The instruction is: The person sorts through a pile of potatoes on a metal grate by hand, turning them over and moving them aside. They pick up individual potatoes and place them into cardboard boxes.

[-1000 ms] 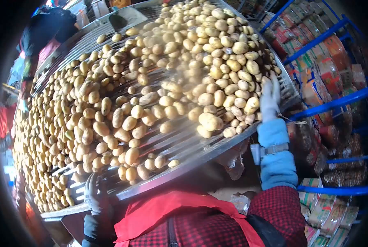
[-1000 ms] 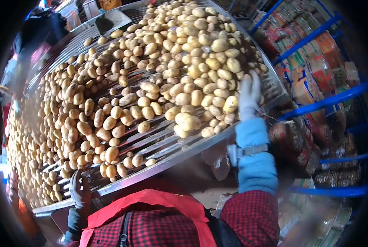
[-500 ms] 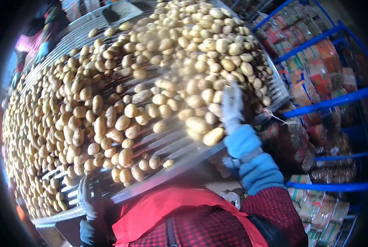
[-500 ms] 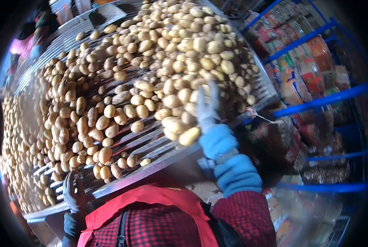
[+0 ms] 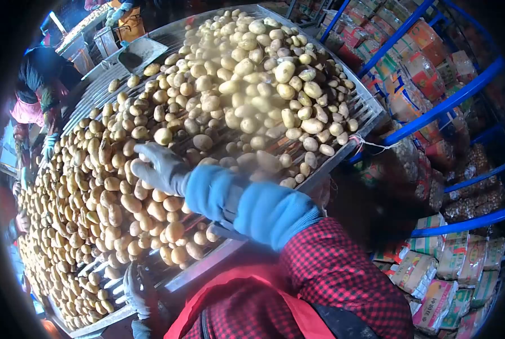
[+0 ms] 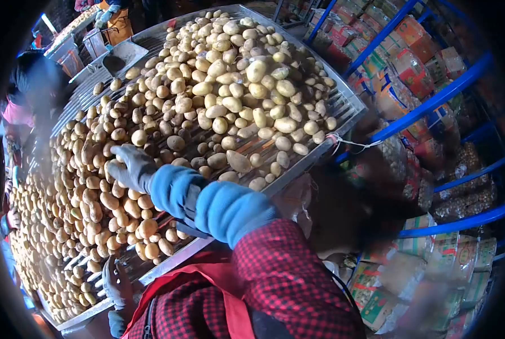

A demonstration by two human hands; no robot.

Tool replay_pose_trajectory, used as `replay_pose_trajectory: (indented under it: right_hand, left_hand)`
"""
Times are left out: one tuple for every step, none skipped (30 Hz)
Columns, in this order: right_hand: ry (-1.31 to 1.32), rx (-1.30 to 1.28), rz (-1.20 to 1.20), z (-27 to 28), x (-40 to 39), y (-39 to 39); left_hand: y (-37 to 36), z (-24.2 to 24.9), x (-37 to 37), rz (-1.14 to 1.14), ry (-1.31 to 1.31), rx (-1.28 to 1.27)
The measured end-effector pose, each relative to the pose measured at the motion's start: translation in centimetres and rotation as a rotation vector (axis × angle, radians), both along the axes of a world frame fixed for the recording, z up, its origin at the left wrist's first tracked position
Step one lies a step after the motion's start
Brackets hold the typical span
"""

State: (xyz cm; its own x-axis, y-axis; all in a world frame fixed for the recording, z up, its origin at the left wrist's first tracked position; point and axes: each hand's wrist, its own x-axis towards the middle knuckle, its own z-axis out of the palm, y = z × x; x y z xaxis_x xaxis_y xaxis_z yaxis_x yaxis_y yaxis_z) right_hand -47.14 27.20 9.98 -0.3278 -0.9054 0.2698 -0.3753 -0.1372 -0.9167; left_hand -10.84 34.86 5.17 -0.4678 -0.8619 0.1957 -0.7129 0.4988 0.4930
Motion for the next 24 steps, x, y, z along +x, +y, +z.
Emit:
replay_pose_trajectory:
  right_hand:
    - [0.088, -0.086, -0.021, 0.1, 0.4, 1.1]
    - [0.09, -0.158, -0.003, 0.3, -0.5, 2.6]
    - [0.191, -0.248, -0.083, 0.3, -2.4, 4.1]
    - [0.081, -0.189, -0.128, 1.4, -4.9, 6.3]
    - [-0.038, -0.167, -0.218, 0.1, -8.7, 7.9]
    - [0.046, -0.25, -0.421, 2.2, -12.7, 10.4]
    - [0.022, -0.241, -0.598, 3.0, -17.2, 12.8]
    - [-0.004, -0.306, -0.701, 2.5, -21.4, 15.8]
    - [0.227, -0.215, -0.846, 2.2, -27.2, 18.9]
    - [0.318, -0.065, -0.937, 3.6, -30.1, 22.3]
    - [0.19, -0.09, -1.052, 0.3, -36.3, 24.9]
    - [0.17, 0.09, -1.134, 2.2, -36.9, 26.8]
    - [0.15, 0.281, -1.194, 4.1, -37.4, 28.6]
    - [0.334, 0.495, -1.205, 1.1, -42.5, 30.8]
    - [0.302, 0.45, -1.175, -2.2, -46.6, 31.3]
    - [0.269, 0.405, -1.144, -5.4, -50.5, 31.8]
    - [0.095, 0.18, -1.074, -8.4, -53.2, 31.7]
    - [0.117, 0.372, -1.121, -4.3, -49.1, 29.8]
    - [0.141, 0.571, -1.146, 0.8, -43.9, 27.4]
    - [-0.037, 0.372, -1.101, -3.0, -48.4, 28.0]
    - [-0.068, 0.311, -1.074, -3.1, -48.9, 27.9]
    - [-0.1, 0.25, -1.045, -3.1, -49.2, 27.7]
    - [-0.065, 0.289, -1.055, -3.4, -49.1, 27.4]
    - [-0.031, 0.329, -1.064, -2.7, -47.9, 26.5]
  left_hand:
    - [-0.1, 0.4, -0.1, -0.006, -0.007, 0.003]
    - [0.1, 0.9, -0.3, 0.003, -0.005, 0.026]
    - [0.2, 1.1, -0.4, -0.007, -0.011, 0.023]
    - [0.2, 1.3, -0.5, -0.018, -0.016, 0.02]
    - [0.3, 1.5, -0.6, -0.028, -0.021, 0.017]
    - [0.3, 0.9, -0.2, -0.004, -0.02, 0.033]
    - [0.3, 1.1, -0.5, -0.005, 0.0, 0.045]
    - [0.4, 1.3, -0.9, -0.006, 0.02, 0.058]
    - [0.3, 1.3, -0.8, -0.007, 0.056, 0.12]
    - [0.2, 1.4, -0.8, 0.006, 0.033, 0.111]
    - [0.3, 1.3, -0.7, 0.022, 0.008, 0.101]
    - [0.2, 0.7, -0.5, 0.05, 0.022, 0.108]
    - [0.1, 0.6, -0.5, 0.028, -0.012, 0.089]
    - [0.0, 0.7, -0.4, 0.014, -0.048, 0.068]
    - [-0.1, 0.5, -0.1, 0.006, -0.084, 0.045]
    - [-0.1, -1.0, 1.0, 0.058, -0.087, 0.069]
    - [0.0, -2.6, 2.1, 0.109, -0.09, 0.092]
    - [0.0, -2.7, 2.1, 0.114, -0.099, 0.08]
    - [0.0, -0.9, 0.9, 0.059, -0.096, 0.064]
    - [-0.1, 0.9, -0.4, 0.004, -0.092, 0.048]
    - [-0.2, 1.0, -0.5, 0.011, -0.09, 0.058]
    - [-0.1, 0.9, -0.5, 0.018, -0.081, 0.074]
    - [-0.1, 0.7, -0.5, 0.025, -0.072, 0.089]
    - [-0.3, 0.5, -0.6, 0.026, -0.064, 0.085]
